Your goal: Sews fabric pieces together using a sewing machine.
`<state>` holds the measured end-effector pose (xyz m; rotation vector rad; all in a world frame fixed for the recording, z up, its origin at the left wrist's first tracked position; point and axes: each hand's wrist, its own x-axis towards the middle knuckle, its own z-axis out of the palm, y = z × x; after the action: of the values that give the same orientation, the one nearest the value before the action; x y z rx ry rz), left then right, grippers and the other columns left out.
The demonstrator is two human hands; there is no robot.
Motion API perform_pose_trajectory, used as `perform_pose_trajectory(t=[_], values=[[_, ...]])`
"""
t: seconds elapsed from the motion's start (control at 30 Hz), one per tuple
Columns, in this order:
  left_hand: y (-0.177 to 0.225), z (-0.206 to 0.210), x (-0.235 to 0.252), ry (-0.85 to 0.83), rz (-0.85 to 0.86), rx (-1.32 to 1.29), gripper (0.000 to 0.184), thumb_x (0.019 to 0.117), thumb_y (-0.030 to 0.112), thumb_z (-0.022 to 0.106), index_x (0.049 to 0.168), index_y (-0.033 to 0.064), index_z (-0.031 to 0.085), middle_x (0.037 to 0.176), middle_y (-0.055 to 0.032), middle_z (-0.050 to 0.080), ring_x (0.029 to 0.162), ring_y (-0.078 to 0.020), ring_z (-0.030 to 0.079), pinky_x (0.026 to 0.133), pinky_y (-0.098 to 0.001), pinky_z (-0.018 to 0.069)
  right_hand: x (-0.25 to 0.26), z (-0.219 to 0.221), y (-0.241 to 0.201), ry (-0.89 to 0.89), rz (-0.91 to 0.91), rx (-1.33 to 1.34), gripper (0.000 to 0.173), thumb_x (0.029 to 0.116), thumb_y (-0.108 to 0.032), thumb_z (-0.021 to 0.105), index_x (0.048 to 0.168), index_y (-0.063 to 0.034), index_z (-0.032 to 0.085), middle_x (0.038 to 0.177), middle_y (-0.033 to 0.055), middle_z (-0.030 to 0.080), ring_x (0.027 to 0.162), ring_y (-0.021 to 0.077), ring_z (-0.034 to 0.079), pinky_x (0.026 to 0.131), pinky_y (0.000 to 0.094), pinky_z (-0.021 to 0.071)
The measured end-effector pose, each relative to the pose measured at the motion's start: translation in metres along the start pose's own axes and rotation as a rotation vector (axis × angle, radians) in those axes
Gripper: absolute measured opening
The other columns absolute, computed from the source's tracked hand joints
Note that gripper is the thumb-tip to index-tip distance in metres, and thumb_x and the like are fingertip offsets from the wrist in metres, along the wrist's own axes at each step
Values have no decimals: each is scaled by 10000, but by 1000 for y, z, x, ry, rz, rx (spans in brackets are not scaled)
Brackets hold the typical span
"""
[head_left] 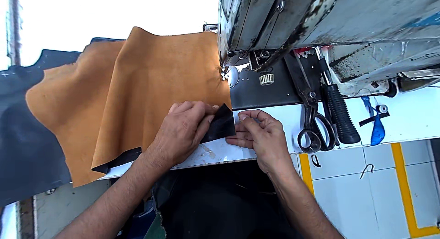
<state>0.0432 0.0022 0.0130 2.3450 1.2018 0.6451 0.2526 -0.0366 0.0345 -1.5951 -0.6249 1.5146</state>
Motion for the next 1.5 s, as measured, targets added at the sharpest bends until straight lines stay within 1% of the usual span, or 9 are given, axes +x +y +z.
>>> perform_pose_trajectory(t=[0.13, 0.3, 0.43, 0.53, 0.63, 0.73, 0.83, 0.97, 1.5], values=[[-1, 9, -6, -35, 123, 117, 258, 1064, 265, 519, 1095, 120, 730, 1314, -27, 707, 1288, -230, 600, 1022, -466, 440, 1, 1, 2, 8, -10, -15, 292, 989, -251, 712, 1146, -20, 631, 844, 172, 754, 693, 301, 773, 654, 462, 682], [4, 10, -12, -107, 163, 287, 509, 978, 569, 543, 1193, 135, 700, 1439, -44, 624, 1344, -249, 553, 1039, -535, 398, 2, 1, -1, -9, -22, -103, 383, 842, 66, 793, 1165, -2, 597, 832, 169, 765, 677, 298, 774, 632, 426, 684], [7, 12, -15, -107, 166, 327, 422, 988, 459, 545, 1187, 116, 690, 1470, -50, 602, 1372, -243, 536, 1058, -543, 380, 3, 0, -5, -40, -15, -77, 263, 930, 65, 673, 1177, -12, 625, 831, 183, 744, 676, 300, 766, 639, 453, 677], [8, 12, -14, -102, 177, 340, 386, 1001, 405, 519, 1175, 108, 694, 1464, -68, 606, 1367, -256, 541, 1053, -543, 383, 3, 1, -4, -63, -68, -137, 238, 925, -115, 773, 1133, -42, 686, 842, 153, 762, 681, 276, 769, 637, 426, 679], [11, 12, -14, -108, 151, 325, 421, 969, 378, 516, 1236, 89, 666, 1475, -83, 592, 1378, -259, 532, 1061, -549, 386, 4, 2, -3, -77, -94, -162, 292, 864, 20, 792, 1131, -19, 680, 858, 159, 769, 694, 274, 774, 639, 414, 681], [14, 15, -11, -116, 113, 353, 575, 912, 246, 488, 1456, 68, 540, 1483, -109, 568, 1357, -280, 539, 1046, -559, 397, 3, 2, -13, -100, 2, -24, 299, 861, 68, 764, 1145, 7, 692, 885, 169, 760, 707, 259, 769, 657, 398, 675], [10, 14, -1, -103, 117, 381, 472, 1005, 15, 451, 1446, 118, 584, 1469, -97, 577, 1243, -328, 587, 933, -525, 455, 4, 2, -16, -99, 71, 68, 303, 857, 81, 756, 1148, 23, 697, 882, 176, 757, 702, 255, 768, 651, 390, 672], [4, 8, 9, -137, 203, 434, 472, 1019, 1, 431, 1405, 180, 638, 1519, -38, 557, 1070, -297, 613, 825, -470, 420, 7, 4, -14, -69, 113, 82, 303, 862, 84, 752, 1157, 33, 705, 869, 174, 756, 695, 258, 767, 645, 391, 672], [-23, 3, 39, -117, 271, 479, 498, 1023, -19, 420, 1416, 200, 635, 1492, -52, 584, 1098, -315, 618, 867, -478, 417, 41, 17, -30, -55, 125, 77, 313, 851, 107, 748, 1156, 69, 693, 902, 203, 754, 711, 264, 772, 644, 381, 674]])
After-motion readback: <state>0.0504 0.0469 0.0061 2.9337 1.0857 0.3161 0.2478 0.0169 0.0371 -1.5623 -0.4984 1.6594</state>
